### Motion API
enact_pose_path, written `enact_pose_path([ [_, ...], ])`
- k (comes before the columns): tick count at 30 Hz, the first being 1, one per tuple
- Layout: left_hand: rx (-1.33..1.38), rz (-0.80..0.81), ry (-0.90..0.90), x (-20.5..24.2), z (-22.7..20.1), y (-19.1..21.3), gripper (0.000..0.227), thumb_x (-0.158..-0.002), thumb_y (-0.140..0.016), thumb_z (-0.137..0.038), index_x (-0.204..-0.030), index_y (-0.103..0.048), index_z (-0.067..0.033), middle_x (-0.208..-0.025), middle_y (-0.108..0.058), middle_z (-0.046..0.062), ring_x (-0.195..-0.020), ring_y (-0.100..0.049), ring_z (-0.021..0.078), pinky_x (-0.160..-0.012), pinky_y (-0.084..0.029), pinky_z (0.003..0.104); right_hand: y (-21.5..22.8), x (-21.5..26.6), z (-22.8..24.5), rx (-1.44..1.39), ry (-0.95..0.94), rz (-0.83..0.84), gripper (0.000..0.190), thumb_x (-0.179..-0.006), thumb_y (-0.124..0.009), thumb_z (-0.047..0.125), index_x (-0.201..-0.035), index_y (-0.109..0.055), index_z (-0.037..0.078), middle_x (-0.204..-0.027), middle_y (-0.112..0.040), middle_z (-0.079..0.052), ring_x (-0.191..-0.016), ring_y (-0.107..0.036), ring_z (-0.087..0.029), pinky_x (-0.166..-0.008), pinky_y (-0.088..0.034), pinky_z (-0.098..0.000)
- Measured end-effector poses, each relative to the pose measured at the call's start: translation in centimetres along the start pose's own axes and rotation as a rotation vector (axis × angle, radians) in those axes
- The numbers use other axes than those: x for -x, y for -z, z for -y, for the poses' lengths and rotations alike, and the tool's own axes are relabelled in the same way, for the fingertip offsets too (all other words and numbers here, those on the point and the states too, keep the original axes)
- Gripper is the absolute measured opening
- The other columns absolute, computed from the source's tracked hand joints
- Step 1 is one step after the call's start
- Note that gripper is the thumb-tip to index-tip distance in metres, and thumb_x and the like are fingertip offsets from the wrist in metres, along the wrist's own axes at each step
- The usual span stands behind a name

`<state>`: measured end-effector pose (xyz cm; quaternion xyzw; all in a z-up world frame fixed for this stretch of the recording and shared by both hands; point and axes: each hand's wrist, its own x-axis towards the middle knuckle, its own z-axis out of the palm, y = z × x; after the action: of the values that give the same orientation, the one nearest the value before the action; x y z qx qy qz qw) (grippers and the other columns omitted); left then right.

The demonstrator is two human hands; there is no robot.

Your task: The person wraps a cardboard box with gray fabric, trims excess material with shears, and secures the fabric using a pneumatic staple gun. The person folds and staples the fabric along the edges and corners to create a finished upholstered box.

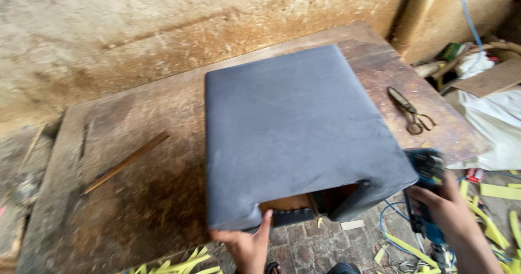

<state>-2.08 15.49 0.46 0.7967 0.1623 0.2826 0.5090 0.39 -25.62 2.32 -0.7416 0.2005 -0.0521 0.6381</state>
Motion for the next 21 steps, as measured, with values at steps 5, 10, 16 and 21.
enact_pose_path([
  [5,0.050,-0.004,0.173,-6.0,0.9,1.2,0.133,-0.061,-0.086,-0.018,-0.155,0.009,-0.0109,-0.141,-0.039,0.030,-0.125,-0.056,0.0397,-0.106,-0.048,0.053,0.3,-11.0,-7.1,0.529,-0.142,0.165,0.059,-0.080,-0.079,0.013,-0.136,-0.060,0.015,-0.083,-0.071,-0.014,-0.069,-0.061,-0.022,-0.062,-0.051,-0.0395],
  [10,-0.204,0.039,-0.078,-21.7,3.4,7.1,0.100,-0.072,-0.083,-0.022,-0.148,-0.021,-0.0063,-0.136,-0.052,0.023,-0.115,-0.059,0.0334,-0.098,-0.049,0.048,0.7,-21.7,-11.9,0.973,0.061,0.280,0.090,-0.076,-0.085,0.028,-0.154,-0.041,0.032,-0.098,-0.076,-0.021,-0.088,-0.075,-0.034,-0.081,-0.057,-0.0442],
  [16,-0.307,-0.348,0.147,-30.0,0.5,13.5,0.042,-0.095,-0.074,-0.017,-0.133,-0.062,-0.0034,-0.121,-0.067,0.014,-0.101,-0.062,0.0193,-0.090,-0.049,0.036,0.7,-30.0,-12.7,1.164,0.057,0.436,0.092,-0.082,-0.076,0.022,-0.159,-0.033,0.048,-0.106,-0.076,-0.022,-0.100,-0.075,-0.038,-0.089,-0.058,-0.0477],
  [21,-0.471,-0.034,0.244,-26.5,-6.0,14.9,0.038,-0.100,-0.070,-0.027,-0.131,-0.069,-0.0047,-0.125,-0.072,0.013,-0.114,-0.066,0.0177,-0.100,-0.048,0.033,-0.6,-33.1,-13.7,1.165,0.255,0.422,0.098,-0.076,-0.078,0.017,-0.156,-0.034,0.053,-0.126,-0.070,-0.011,-0.112,-0.071,-0.031,-0.095,-0.057,-0.0436],
])
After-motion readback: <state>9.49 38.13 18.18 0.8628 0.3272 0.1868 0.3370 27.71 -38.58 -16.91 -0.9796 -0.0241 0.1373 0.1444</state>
